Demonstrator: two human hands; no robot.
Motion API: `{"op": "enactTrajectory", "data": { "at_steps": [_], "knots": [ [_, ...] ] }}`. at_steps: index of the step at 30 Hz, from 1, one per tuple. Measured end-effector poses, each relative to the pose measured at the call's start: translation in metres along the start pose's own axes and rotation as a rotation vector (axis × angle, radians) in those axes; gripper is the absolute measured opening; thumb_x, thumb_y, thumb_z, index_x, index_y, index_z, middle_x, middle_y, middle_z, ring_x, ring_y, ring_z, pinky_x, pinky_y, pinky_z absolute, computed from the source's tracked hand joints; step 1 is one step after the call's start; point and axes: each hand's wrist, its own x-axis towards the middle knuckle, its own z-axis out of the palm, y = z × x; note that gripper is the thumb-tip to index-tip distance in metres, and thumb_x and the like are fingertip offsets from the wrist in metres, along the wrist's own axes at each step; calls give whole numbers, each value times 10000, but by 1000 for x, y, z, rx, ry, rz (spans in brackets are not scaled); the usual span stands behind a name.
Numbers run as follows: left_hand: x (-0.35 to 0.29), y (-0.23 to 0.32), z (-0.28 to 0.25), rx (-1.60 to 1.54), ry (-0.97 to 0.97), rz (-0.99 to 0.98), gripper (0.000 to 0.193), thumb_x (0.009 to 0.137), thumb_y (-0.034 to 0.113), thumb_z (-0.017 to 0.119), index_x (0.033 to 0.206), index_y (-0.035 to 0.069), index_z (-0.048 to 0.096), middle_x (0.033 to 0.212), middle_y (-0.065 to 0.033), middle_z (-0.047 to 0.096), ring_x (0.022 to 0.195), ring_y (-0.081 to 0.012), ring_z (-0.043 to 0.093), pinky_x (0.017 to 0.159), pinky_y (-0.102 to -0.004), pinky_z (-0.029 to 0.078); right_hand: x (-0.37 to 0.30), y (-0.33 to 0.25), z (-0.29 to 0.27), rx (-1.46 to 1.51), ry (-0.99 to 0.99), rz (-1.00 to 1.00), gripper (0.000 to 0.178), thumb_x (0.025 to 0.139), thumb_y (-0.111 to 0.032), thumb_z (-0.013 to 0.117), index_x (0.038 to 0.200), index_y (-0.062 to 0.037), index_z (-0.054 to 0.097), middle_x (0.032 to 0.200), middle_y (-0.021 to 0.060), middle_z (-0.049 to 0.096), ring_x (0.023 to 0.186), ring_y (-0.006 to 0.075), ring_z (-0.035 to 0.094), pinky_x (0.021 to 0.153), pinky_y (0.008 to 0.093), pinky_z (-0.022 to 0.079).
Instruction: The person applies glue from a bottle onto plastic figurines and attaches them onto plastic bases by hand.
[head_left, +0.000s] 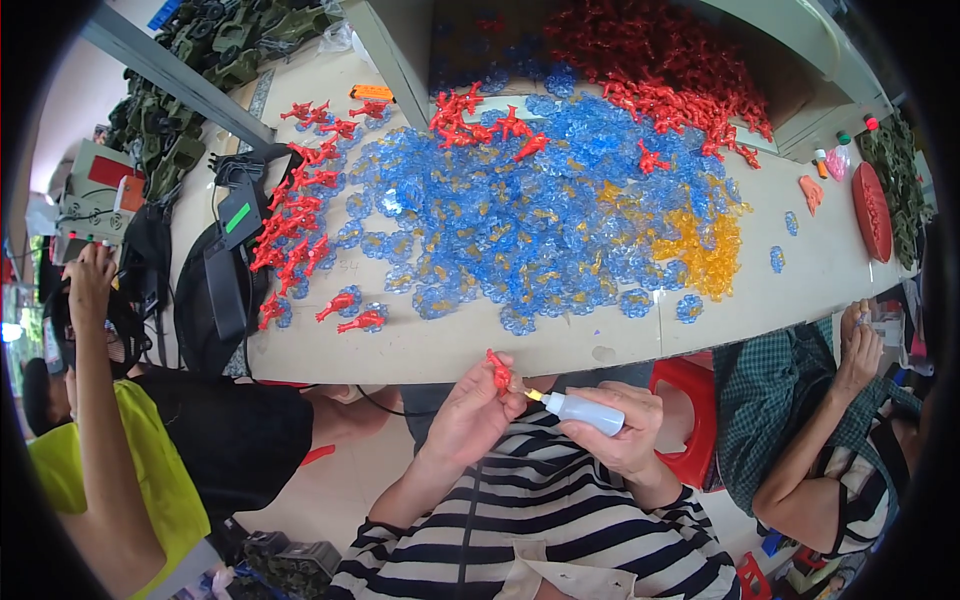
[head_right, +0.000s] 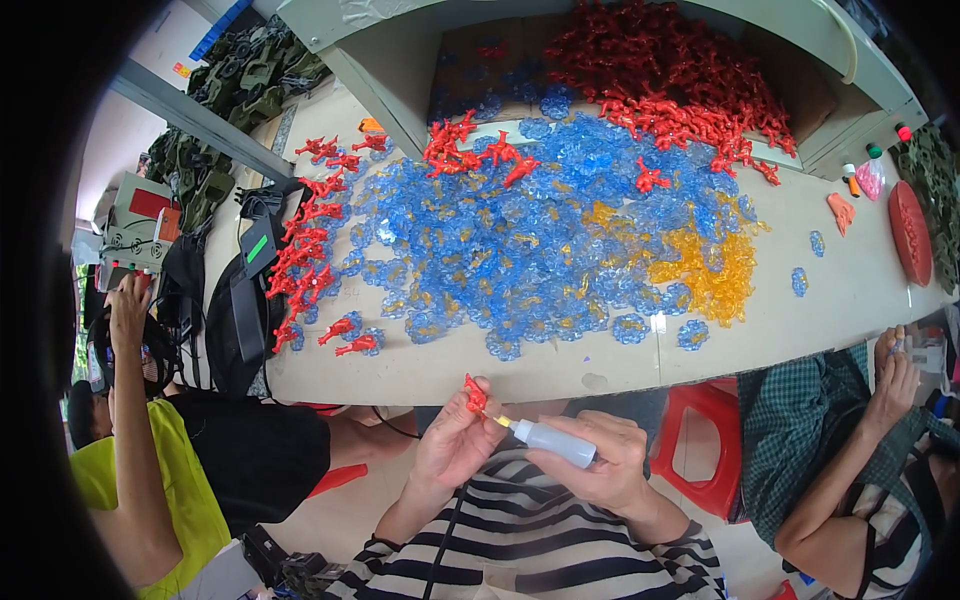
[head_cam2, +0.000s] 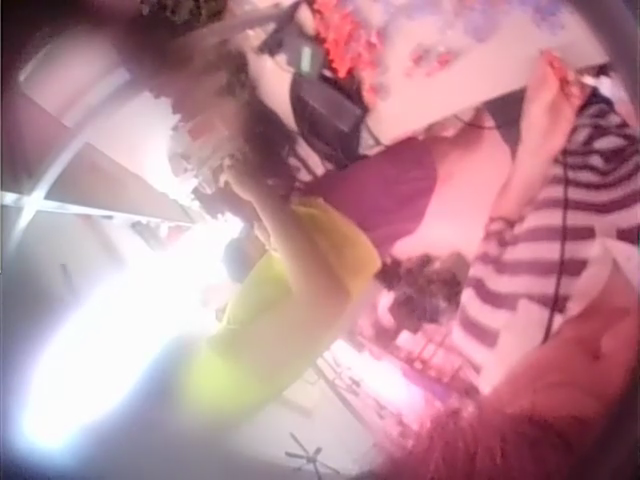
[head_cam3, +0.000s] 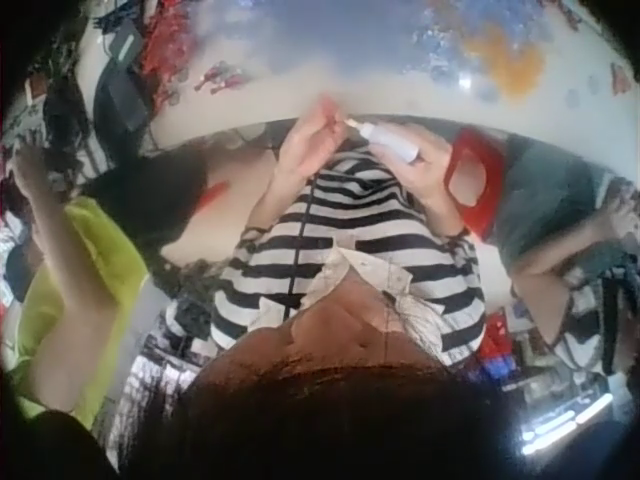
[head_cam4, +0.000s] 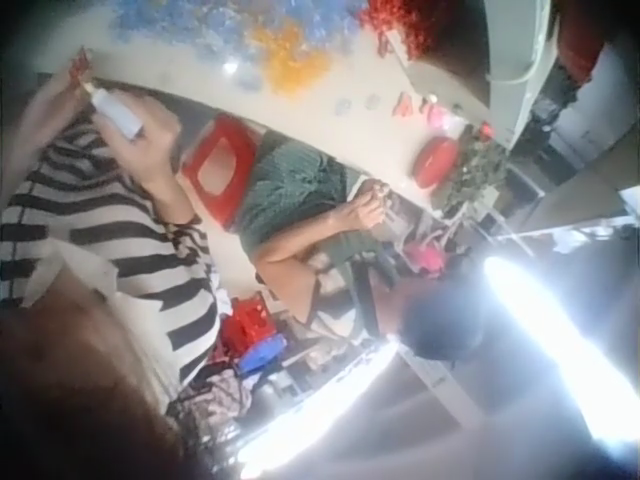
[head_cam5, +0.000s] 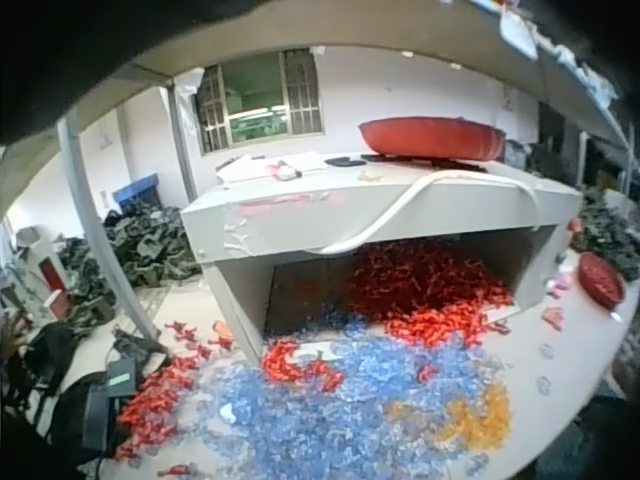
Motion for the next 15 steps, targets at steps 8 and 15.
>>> {"op": "enactTrajectory", "data": {
  "at_steps": [8,15],
  "knots": [
    [0,0,-5,33,-20,-16,268,973,240,442,1156,51,495,906,-59,533,795,-135,493,743,-268,409,1,-1,-1,-4,-38,22,295,632,-87,799,883,20,685,630,87,624,478,150,543,452,244,403],
    [-1,1,-1,7,-2,-41,267,960,217,474,1156,37,491,905,-59,539,822,-135,505,759,-259,411,1,1,0,-16,3,53,288,633,-86,798,877,21,687,614,94,620,489,160,566,459,252,414]
  ]
}}
